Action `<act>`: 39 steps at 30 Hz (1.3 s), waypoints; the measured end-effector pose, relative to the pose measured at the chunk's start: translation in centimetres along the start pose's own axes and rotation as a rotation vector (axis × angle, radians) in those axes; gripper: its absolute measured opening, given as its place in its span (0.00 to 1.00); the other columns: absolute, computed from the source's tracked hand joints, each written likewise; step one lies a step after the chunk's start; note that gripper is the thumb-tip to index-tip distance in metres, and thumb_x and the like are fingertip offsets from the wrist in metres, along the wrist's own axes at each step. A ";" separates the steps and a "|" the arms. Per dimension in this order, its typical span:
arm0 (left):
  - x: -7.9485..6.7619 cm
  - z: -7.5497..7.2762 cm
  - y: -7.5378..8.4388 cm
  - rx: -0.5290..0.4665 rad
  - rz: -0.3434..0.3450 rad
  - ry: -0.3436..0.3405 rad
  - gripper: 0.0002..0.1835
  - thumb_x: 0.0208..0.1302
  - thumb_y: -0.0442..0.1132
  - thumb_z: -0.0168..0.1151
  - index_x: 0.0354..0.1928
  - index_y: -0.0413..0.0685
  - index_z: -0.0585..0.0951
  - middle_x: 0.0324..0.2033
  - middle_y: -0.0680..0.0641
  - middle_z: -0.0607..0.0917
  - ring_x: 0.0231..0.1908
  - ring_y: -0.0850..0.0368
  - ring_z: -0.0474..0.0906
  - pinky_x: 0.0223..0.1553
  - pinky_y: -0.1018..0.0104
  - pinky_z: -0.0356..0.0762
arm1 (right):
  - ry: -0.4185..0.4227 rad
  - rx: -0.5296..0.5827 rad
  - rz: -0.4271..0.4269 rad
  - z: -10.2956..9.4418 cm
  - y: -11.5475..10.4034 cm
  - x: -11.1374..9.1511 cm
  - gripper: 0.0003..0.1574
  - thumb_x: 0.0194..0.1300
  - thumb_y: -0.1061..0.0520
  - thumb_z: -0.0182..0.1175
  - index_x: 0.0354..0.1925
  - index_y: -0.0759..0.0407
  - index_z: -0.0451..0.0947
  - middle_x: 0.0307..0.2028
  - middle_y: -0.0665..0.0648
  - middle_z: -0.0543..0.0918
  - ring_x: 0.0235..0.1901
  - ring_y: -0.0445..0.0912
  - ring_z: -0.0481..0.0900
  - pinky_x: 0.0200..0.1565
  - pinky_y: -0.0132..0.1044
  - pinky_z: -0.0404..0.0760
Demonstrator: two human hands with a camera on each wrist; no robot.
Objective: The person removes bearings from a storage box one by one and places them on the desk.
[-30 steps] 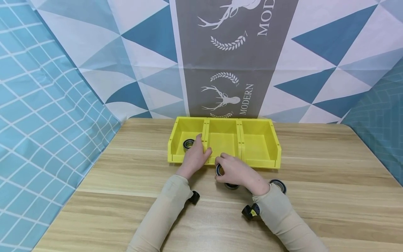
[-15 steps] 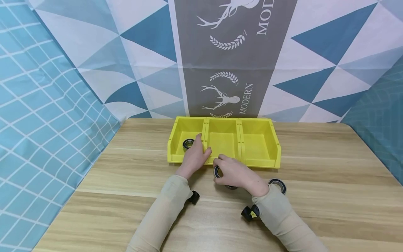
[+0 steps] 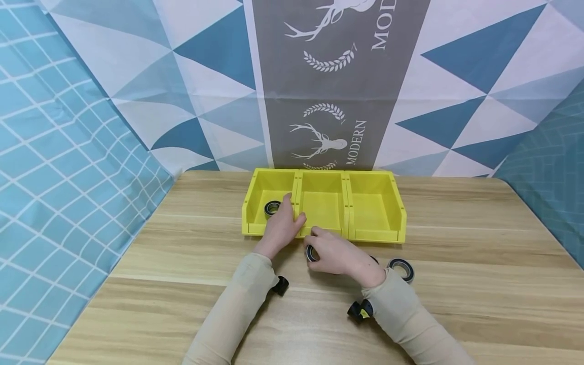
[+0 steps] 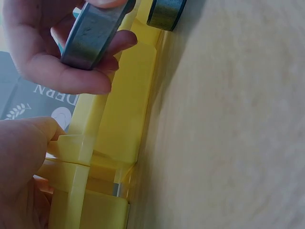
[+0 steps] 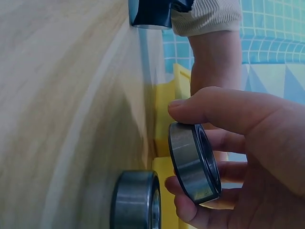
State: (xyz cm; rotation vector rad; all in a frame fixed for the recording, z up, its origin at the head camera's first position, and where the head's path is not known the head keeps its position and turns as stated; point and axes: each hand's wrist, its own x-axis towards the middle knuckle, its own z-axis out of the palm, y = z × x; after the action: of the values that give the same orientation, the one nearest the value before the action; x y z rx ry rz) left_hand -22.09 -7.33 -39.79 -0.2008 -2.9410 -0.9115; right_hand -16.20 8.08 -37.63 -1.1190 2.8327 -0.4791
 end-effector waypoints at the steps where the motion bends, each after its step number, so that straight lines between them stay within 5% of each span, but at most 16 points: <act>1: 0.0 0.0 0.0 -0.002 0.003 0.003 0.36 0.63 0.49 0.49 0.67 0.39 0.50 0.61 0.38 0.67 0.45 0.45 0.76 0.46 0.53 0.73 | -0.001 -0.003 -0.005 0.1 0.0 0.0 0.17 0.48 0.53 0.64 0.38 0.56 0.76 0.31 0.49 0.68 0.28 0.40 0.67 0.31 0.31 0.70; 17: -0.1 -0.1 0.0 -0.006 0.011 0.003 0.36 0.63 0.50 0.48 0.67 0.40 0.50 0.60 0.39 0.69 0.41 0.47 0.76 0.43 0.53 0.74 | -0.084 -0.030 0.016 0.7 -0.9 0.0 0.23 0.50 0.52 0.63 0.45 0.56 0.75 0.42 0.53 0.73 0.40 0.45 0.73 0.45 0.39 0.76; 39: 0.0 0.0 -0.1 -0.023 0.011 0.005 0.36 0.63 0.49 0.50 0.67 0.40 0.50 0.59 0.38 0.69 0.42 0.46 0.77 0.44 0.52 0.74 | -0.102 -0.019 -0.044 1.2 -1.5 0.0 0.19 0.49 0.54 0.63 0.42 0.54 0.74 0.42 0.52 0.71 0.41 0.43 0.70 0.44 0.37 0.74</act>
State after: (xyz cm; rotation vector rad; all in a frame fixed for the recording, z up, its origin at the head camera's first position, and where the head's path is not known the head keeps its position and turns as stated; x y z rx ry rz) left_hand -22.10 -7.39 -39.84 -0.2152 -2.9233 -0.9429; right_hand -15.02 6.73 -38.36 -1.1761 2.7365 -0.3865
